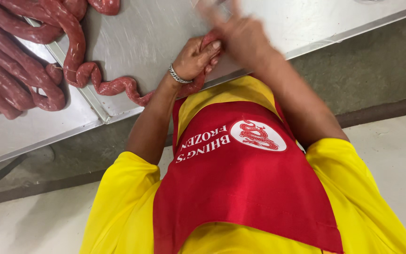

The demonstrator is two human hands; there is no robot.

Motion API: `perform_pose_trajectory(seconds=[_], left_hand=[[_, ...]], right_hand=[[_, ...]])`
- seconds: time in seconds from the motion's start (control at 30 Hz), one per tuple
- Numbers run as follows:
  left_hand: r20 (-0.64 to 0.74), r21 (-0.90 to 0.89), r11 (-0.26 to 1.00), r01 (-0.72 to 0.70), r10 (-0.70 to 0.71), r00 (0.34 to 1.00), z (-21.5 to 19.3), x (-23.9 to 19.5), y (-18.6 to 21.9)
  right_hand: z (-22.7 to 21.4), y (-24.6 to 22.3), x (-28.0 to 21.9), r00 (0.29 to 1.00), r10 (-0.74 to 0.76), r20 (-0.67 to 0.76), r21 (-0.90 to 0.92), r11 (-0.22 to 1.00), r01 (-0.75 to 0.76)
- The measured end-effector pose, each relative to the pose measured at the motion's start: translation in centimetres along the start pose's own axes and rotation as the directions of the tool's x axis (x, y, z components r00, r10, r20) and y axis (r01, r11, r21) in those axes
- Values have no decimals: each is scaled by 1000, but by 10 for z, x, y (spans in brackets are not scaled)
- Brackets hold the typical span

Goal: The person ties sections of sausage casing using thin string, rotating the casing by hand and using shears to cut the string once each section is secured.

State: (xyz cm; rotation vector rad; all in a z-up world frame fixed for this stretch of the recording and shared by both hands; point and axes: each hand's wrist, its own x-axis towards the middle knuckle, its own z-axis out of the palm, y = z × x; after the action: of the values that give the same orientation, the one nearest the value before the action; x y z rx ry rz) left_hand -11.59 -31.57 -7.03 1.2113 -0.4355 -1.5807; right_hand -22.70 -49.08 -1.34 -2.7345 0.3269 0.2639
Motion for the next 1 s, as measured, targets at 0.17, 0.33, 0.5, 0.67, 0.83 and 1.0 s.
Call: perform_pose_trajectory(seconds=[0.17,0.33,0.5,0.67,0.83,1.0], left_hand=[[-318,78,995,64,-36,947,-8,5,-3],[-206,25,998,60,-54,977,-3,4,14],[-140,14,998,65,-63,988,-2,7,22],[21,-286,921,264,-269,963,-11,4,18],[215,-554,779,294,-207,954,-24,20,19],[215,-533,820,210,-109,971,-16,-10,47]], right_hand=[[-40,-17,-95,987,49,-154,460,887,27],[-37,36,-197,978,188,-91,897,442,-2],[-10,70,-255,692,722,12,998,39,-58],[5,74,-306,833,437,339,816,304,-491],[90,92,-323,769,544,337,941,-220,-257],[77,108,-313,416,805,422,750,-52,-659]])
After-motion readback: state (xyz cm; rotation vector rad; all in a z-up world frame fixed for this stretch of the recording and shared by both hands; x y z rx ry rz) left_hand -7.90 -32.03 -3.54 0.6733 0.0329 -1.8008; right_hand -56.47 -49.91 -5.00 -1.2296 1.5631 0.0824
